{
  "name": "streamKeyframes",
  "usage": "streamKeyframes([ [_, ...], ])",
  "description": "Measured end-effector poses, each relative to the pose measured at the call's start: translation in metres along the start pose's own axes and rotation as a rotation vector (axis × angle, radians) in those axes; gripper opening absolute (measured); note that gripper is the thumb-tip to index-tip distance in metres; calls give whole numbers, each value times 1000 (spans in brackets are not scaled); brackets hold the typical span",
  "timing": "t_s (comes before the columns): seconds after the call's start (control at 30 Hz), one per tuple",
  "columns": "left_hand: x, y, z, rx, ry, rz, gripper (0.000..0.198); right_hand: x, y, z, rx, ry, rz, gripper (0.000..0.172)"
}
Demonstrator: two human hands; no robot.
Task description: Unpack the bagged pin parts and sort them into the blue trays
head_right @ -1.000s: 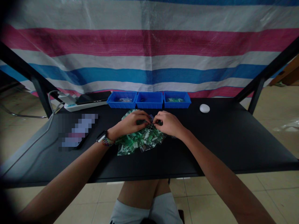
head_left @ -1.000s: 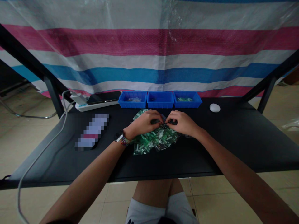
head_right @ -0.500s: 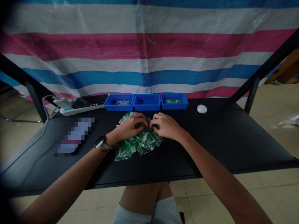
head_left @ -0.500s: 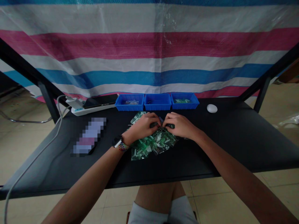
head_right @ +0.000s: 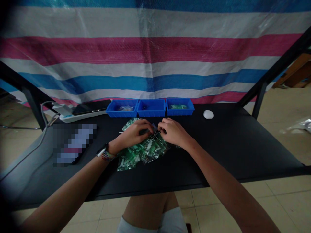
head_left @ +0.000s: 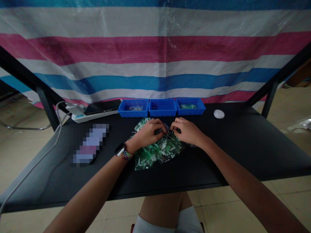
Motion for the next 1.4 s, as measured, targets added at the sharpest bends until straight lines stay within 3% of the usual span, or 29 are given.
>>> streamKeyframes([
  [0.17,0,1,0,8,3,25,19,1,-1,3,-52,29,14,18],
  [0.33,0,3,-1,8,3,21,19,0,11,5,-179,39,149,10],
  [0.53,1,2,-1,-48,-10,19,20,-2,25,12,-219,-55,250,12],
  [0.63,1,0,-2,-108,-9,21,17,-3,27,24,-65,-190,232,17],
  [0.77,3,-4,0,-224,-22,35,17,-4,18,31,318,-310,164,18],
  [1.0,1,4,13,-382,-182,164,17,0,-2,13,821,-323,-55,8],
  [1.1,0,1,14,-412,-191,182,23,1,-2,6,1000,-323,-116,17],
  [1.4,-1,-8,22,-416,-227,182,33,-3,8,5,1084,-352,-141,28],
])
Point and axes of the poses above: each hand's wrist, its own x-axis towards the middle knuckle, its own z-axis out of the back of the hand, y = z × x, the point moved 8 cm from there along x, towards the middle knuckle, and after that the axes turned 3 degrees about y, right-handed, at the moved point
